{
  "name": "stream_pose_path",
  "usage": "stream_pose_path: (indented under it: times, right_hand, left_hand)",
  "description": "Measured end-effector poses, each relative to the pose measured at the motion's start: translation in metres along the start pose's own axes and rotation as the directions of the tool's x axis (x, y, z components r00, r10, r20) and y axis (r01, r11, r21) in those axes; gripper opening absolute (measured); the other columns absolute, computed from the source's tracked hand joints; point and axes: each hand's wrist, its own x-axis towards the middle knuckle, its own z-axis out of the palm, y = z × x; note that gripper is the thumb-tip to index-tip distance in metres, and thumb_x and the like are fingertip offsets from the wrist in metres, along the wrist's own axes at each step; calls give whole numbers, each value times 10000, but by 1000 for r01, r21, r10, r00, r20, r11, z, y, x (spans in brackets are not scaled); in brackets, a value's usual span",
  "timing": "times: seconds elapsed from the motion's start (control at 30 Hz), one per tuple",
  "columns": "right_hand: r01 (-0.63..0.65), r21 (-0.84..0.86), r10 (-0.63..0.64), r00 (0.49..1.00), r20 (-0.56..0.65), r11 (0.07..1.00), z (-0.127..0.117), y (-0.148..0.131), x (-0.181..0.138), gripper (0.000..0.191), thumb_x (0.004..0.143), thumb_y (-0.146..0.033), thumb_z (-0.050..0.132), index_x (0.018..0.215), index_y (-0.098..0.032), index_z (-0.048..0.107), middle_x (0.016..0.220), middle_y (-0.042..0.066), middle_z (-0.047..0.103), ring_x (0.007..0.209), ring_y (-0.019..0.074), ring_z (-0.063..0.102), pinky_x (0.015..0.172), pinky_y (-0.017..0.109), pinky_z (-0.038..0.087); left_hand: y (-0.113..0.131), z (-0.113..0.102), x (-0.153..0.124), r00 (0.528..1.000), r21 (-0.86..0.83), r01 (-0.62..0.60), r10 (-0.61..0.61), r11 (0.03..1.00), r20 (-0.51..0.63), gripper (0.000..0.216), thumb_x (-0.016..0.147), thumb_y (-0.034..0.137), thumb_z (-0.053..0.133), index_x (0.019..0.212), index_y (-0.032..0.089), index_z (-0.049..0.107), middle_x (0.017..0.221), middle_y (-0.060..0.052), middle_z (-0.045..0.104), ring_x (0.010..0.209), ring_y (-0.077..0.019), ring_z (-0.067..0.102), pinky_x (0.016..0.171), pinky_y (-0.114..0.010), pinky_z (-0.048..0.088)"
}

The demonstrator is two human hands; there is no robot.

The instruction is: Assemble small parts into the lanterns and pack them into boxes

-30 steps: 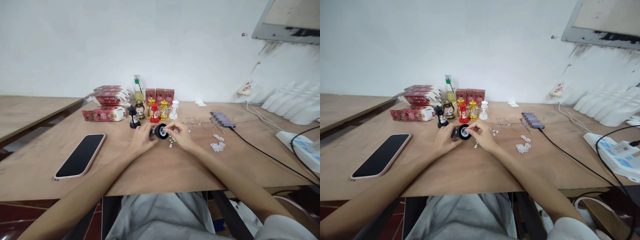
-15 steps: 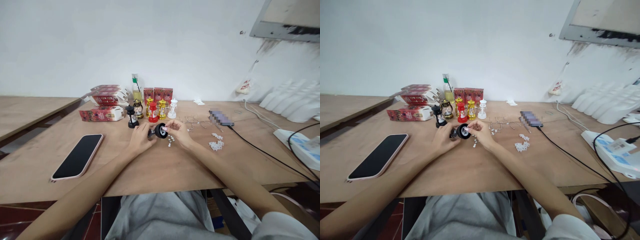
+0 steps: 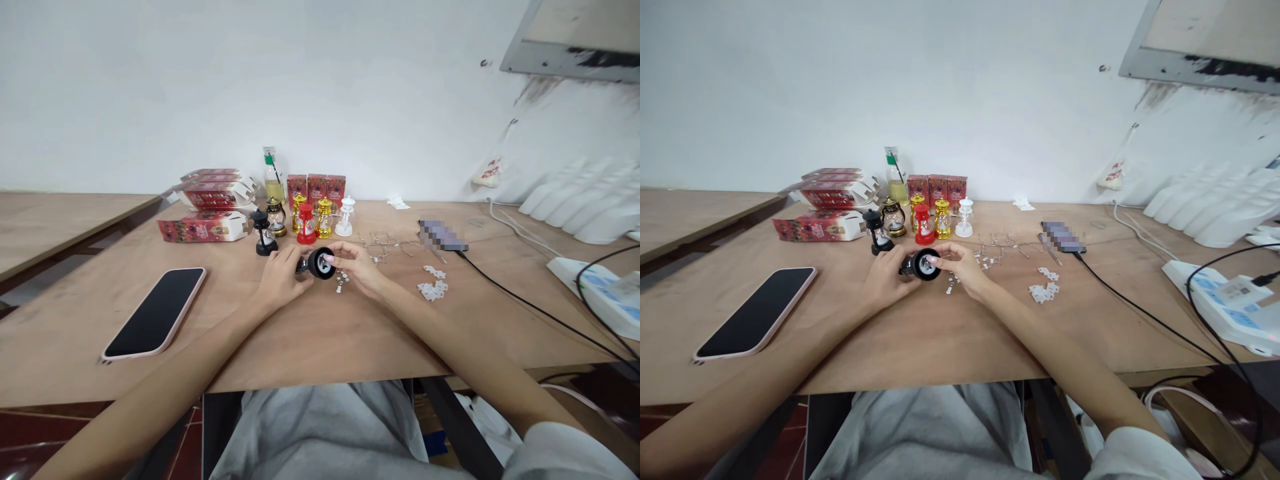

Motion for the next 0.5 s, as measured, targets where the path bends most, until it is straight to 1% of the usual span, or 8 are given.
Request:
stream_pose_path:
  times: [0.13, 0.27, 0.5]
  right_hand:
    - [-7, 11, 7, 1000, 14, 1000, -2, 2, 1, 329, 566, -369, 815, 802, -187, 673, 811, -4, 657, 724, 114, 552, 657, 258, 406]
    - [-32, 31, 32, 999, 4, 999, -2, 3, 0, 323, 545, -337, 823, 787, -194, 663, 774, -16, 640, 692, 108, 532, 625, 246, 391]
    - [-48, 110, 49, 999, -6, 993, 3, 2, -5, 322, 566, -315, 810, 822, -206, 649, 860, -13, 616, 779, 118, 539, 650, 231, 417]
  left_hand:
    - [-1, 1, 0, 1000, 17, -11, 12, 1000, -18, 468, 702, 266, 585, 1157, 179, 517, 1104, -81, 648, 1041, -257, 596, 811, -355, 393]
    - [0, 1, 0, 1000, 43, -10, 11, 999, -13, 457, 694, 268, 579, 1140, 179, 535, 1088, -81, 654, 1029, -261, 599, 799, -354, 390]
    - [-2, 3, -1, 1000, 41, -10, 11, 999, -18, 461, 688, 244, 579, 1141, 179, 525, 1089, -71, 650, 1034, -255, 596, 794, -350, 387]
